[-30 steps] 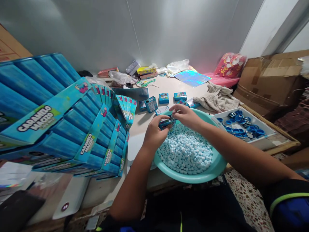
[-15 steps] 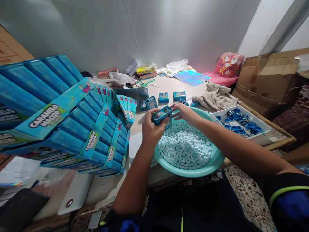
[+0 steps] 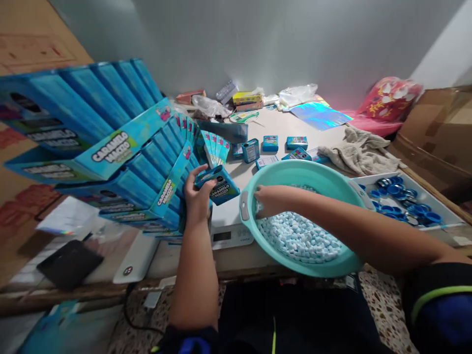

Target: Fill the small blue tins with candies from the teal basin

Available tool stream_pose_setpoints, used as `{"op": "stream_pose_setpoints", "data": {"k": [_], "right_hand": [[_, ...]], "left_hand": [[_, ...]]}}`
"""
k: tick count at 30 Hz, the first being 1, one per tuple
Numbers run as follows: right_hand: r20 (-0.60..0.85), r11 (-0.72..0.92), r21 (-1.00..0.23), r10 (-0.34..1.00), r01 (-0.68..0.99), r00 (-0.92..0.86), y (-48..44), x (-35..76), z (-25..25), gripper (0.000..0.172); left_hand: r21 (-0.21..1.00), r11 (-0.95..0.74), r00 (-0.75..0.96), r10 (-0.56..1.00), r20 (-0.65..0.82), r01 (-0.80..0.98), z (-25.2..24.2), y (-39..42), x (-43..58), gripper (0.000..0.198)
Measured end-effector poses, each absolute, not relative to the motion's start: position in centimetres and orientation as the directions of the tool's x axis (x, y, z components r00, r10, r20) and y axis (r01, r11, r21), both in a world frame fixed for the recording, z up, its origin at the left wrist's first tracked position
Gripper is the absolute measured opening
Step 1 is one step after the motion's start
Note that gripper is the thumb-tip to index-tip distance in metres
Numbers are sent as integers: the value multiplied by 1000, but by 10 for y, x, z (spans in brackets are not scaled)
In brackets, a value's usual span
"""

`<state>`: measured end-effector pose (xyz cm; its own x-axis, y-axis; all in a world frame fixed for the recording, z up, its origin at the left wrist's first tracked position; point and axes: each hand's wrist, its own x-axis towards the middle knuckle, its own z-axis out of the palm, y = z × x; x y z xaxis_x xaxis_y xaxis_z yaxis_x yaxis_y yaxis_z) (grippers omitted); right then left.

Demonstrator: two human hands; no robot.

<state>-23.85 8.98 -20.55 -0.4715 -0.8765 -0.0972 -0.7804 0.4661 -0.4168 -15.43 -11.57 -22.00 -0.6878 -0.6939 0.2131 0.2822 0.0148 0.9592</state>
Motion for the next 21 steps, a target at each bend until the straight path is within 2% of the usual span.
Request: {"op": "stream_pose_setpoints", "data": {"k": [3,4,6,8,10,13,18,21], "right_hand": [[-259,479,-300,-873,-825,-413,102,-245,-212,72],[-290,473,-278,-871,-836,-397,105,-246,-213,76],[-325,451,-283,-875,-846,-358,109,-248,-212,70],[-366,430,-300,-876,-852,-314,109,-246,-209,54],[-407,426,-293,-866,-856,-291,107,-244,-206,43],[-476,454,-255,-827,-854,-297,105,-241,-202,37],[-501,466,-239,-811,-852,-303,104,-242,-198,34],[-516,468,-188,-795,-864,-318,105,-241,-196,30]], "left_hand": [[968,136,-754,-608,251,213,-226,-114,-152,53],[962,190,-769,-579,272,197,-227,-113,-152,51],[946,254,-791,-528,308,200,-231,-110,-154,46],[944,232,-795,-513,324,235,-238,-109,-159,41],[952,160,-777,-551,304,259,-244,-109,-166,39],[961,110,-726,-635,264,253,-252,-109,-174,39],[889,357,-637,-622,456,288,-253,-106,-172,40],[839,427,-600,-589,540,336,-249,-104,-167,45]]}}
